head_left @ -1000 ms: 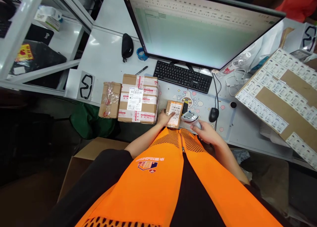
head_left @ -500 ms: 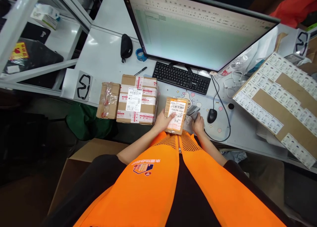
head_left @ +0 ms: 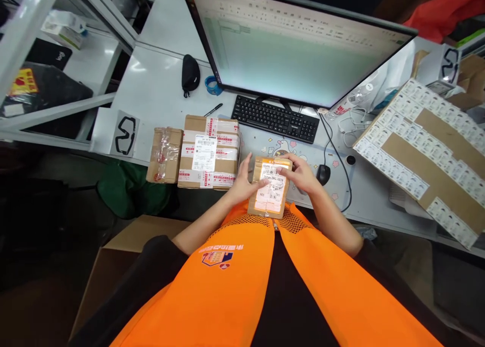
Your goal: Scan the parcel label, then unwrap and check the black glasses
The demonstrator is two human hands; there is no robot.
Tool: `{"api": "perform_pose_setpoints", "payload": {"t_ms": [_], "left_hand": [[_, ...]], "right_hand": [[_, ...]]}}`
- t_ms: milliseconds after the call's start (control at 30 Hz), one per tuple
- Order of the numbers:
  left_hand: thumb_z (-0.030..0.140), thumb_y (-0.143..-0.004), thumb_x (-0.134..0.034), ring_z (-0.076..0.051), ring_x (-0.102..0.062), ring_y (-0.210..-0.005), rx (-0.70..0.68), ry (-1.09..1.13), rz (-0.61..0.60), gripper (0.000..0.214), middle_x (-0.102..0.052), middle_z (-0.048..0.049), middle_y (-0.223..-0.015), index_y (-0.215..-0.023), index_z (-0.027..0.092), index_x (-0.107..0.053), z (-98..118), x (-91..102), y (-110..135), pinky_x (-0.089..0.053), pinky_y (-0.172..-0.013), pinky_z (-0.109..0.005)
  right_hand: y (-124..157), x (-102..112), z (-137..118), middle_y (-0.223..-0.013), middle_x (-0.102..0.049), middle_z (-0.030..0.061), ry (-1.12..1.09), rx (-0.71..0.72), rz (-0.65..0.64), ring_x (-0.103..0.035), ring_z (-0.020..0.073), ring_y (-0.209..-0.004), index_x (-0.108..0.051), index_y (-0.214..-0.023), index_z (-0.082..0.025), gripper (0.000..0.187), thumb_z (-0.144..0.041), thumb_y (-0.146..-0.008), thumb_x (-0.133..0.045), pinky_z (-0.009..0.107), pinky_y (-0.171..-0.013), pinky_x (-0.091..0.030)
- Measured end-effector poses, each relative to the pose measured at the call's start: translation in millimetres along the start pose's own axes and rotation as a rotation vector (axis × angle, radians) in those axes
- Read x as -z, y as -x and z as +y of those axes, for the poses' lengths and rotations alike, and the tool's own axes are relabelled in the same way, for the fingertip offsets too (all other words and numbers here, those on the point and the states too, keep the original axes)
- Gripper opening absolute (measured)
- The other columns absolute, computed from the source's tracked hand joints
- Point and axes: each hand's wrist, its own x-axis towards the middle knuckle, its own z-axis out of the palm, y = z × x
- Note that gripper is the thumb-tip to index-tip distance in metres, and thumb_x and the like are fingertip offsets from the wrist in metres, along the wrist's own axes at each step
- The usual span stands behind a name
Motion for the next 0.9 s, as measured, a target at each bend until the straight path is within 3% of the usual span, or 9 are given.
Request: {"api": "perform_pose_setpoints", "payload": {"t_ms": [100,233,367,567,733,800,900], "left_hand": [[0.05,-0.085,-0.086,-0.033,-0.071,-0.125,-0.042,0.152,-0.091,0.091,-0.069,-0.0149,-0.141,-0.161,0.027,-0.041,3,6.6,-9,-0.06,-0.105,-0.046],[0.053,-0.088,-0.081,-0.027,-0.075,-0.106,-0.062,0.172,-0.03,0.062,-0.076,-0.0089,-0.12,-0.136,0.024,-0.056,0,3.2,-13,-0.061,-0.094,-0.041],[0.05,-0.092,-0.075,-0.024,-0.074,-0.097,-0.045,0.198,0.026,0.048,-0.076,-0.0065,-0.111,-0.128,0.023,-0.059,-7,-5.4,-10,-0.061,-0.087,-0.037],[0.048,-0.09,-0.077,-0.026,-0.075,-0.098,-0.048,0.152,0.02,0.042,-0.078,-0.0072,-0.111,-0.12,0.023,-0.062,0,1.5,-17,-0.061,-0.09,-0.04],[0.048,-0.088,-0.08,-0.029,-0.07,-0.125,-0.248,0.051,-0.02,0.035,-0.073,-0.0109,-0.138,-0.107,0.021,-0.07,18,16.6,-28,-0.054,-0.108,-0.042],[0.051,-0.092,-0.077,-0.027,-0.072,-0.121,-0.279,0.057,-0.006,0.033,-0.079,-0.0092,-0.123,-0.105,0.022,-0.073,21,16.5,-30,-0.054,-0.107,-0.041],[0.058,-0.096,-0.071,-0.022,-0.074,-0.097,-0.264,0.086,0.062,0.037,-0.08,-0.006,-0.099,-0.096,0.021,-0.075,20,10.9,-30,-0.057,-0.091,-0.036]], "right_hand": [[-1,-5,-1,-0.117,-0.073,0.0071,-0.027,0.026,-0.04,-0.069,0.0244,-0.102,-0.071,-0.115,-0.023,0.043,-0.053,-0.086,-0.081,0.038,-0.088,-0.058],[-1,-8,-3,-0.113,-0.073,0.0065,-0.01,0.025,-0.066,-0.069,0.0241,-0.1,-0.071,-0.115,-0.023,0.044,-0.053,-0.085,-0.08,0.037,-0.087,-0.057],[1,-9,1,-0.107,-0.072,0.0052,-0.003,-0.011,-0.059,-0.068,0.0238,-0.096,-0.07,-0.115,-0.024,0.045,-0.055,-0.085,-0.08,0.037,-0.084,-0.057],[3,-7,3,-0.108,-0.071,0.0053,0.017,0.01,-0.091,-0.068,0.024,-0.099,-0.068,-0.118,-0.024,0.045,-0.054,-0.087,-0.079,0.037,-0.086,-0.057],[1,-6,-4,-0.12,-0.07,0.0065,0.042,0.057,-0.12,-0.068,0.0252,-0.107,-0.065,-0.122,-0.026,0.046,-0.054,-0.089,-0.079,0.038,-0.091,-0.058],[1,-7,-6,-0.12,-0.07,0.0067,0.059,0.06,-0.116,-0.068,0.0259,-0.108,-0.065,-0.121,-0.026,0.046,-0.054,-0.088,-0.079,0.039,-0.092,-0.058],[0,-11,-8,-0.118,-0.071,0.0064,0.063,0.067,-0.094,-0.068,0.0258,-0.106,-0.065,-0.119,-0.025,0.045,-0.054,-0.087,-0.08,0.039,-0.091,-0.058]]}}
